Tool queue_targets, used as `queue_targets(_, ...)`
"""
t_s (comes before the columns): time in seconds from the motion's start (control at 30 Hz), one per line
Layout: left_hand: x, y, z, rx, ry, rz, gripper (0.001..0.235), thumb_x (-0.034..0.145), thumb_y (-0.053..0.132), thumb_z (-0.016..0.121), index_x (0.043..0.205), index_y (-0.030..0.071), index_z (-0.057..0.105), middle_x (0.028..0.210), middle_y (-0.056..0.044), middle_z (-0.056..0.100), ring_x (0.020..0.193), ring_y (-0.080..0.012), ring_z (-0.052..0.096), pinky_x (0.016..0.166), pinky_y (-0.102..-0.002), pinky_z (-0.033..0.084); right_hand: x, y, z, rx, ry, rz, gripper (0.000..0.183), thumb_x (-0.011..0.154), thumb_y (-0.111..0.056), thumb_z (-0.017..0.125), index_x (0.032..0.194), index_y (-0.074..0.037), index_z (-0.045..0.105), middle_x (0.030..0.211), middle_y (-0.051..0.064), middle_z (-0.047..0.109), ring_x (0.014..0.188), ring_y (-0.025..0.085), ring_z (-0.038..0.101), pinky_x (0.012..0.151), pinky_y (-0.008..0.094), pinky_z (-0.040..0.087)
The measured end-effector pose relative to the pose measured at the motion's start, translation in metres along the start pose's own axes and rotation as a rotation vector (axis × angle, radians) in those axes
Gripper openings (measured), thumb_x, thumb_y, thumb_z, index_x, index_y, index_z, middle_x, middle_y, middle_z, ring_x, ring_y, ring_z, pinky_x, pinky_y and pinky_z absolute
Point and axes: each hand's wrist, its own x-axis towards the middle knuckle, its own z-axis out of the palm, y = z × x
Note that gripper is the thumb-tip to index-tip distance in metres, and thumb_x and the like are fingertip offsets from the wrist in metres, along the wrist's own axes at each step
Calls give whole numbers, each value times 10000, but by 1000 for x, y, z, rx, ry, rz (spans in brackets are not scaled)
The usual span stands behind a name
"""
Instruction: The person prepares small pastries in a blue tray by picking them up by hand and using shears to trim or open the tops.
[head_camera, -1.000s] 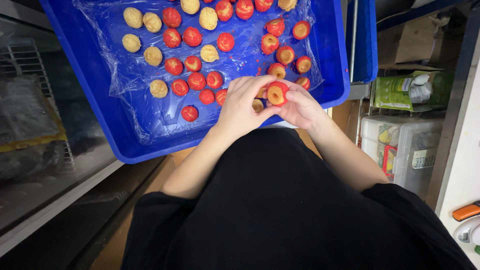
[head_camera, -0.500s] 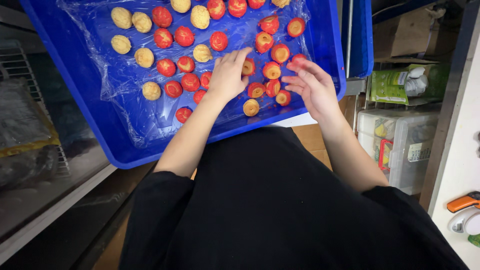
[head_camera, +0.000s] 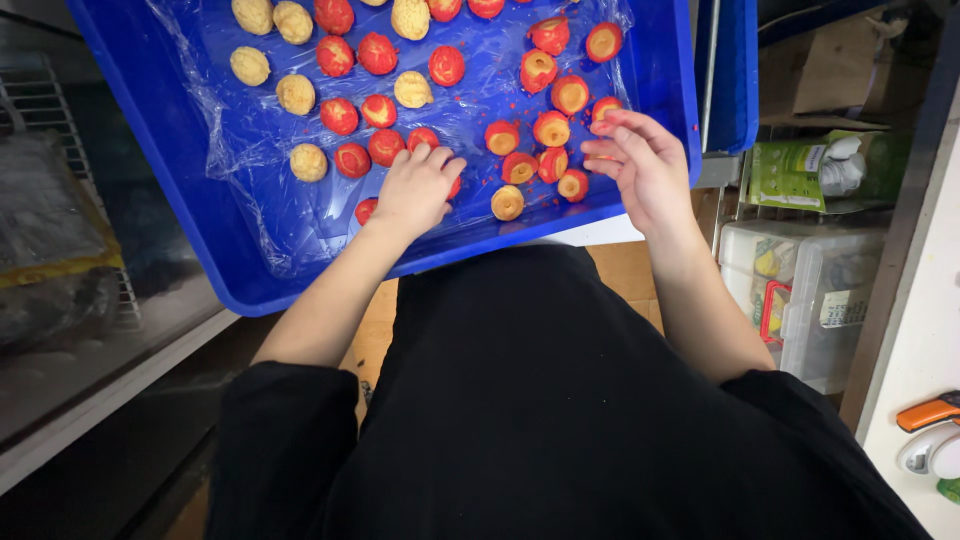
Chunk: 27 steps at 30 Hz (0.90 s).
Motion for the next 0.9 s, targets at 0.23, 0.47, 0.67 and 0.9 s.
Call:
queue_targets(0.23,2,-1,-15,-156,20,-58,631,699,211,852,1289,130,645,1192,-77,648,1194,-303,556,978,-476,452,-10,0,2,2,5,-34,219,1076,-101,605,1273,-7,624,1187,140,706,1028,273,738,895,392,610)
queue_targets(0.47,-15,63,-46,-1116,577,-108,598,835,60,781,1388,54,557,1307,-122,538,1267,-272,576,1097,-402,503,-34,27,37,-73,-173,98,404,1072,-230,582,1398,6,548,1285,172,657,1076,300,717,912,425,592)
queue_targets(0.67,-12,93,-54,-991,732,12,433,819,97,876,1182,78,640,1269,-110,590,1181,-290,636,993,-370,560,-48,46,81,435,-539,247,713,1060,-519,484,1612,-104,308,1553,147,500,1328,328,611,1166,500,454)
queue_targets(0.9,-10,91,-68,-615,804,166,450,777,211,926,1129,126,658,1232,-66,626,1114,-306,622,953,-443,459,-51,38,82,508,-500,234,657,1085,-392,594,1619,-104,343,1483,114,551,1291,330,620,1152,491,481)
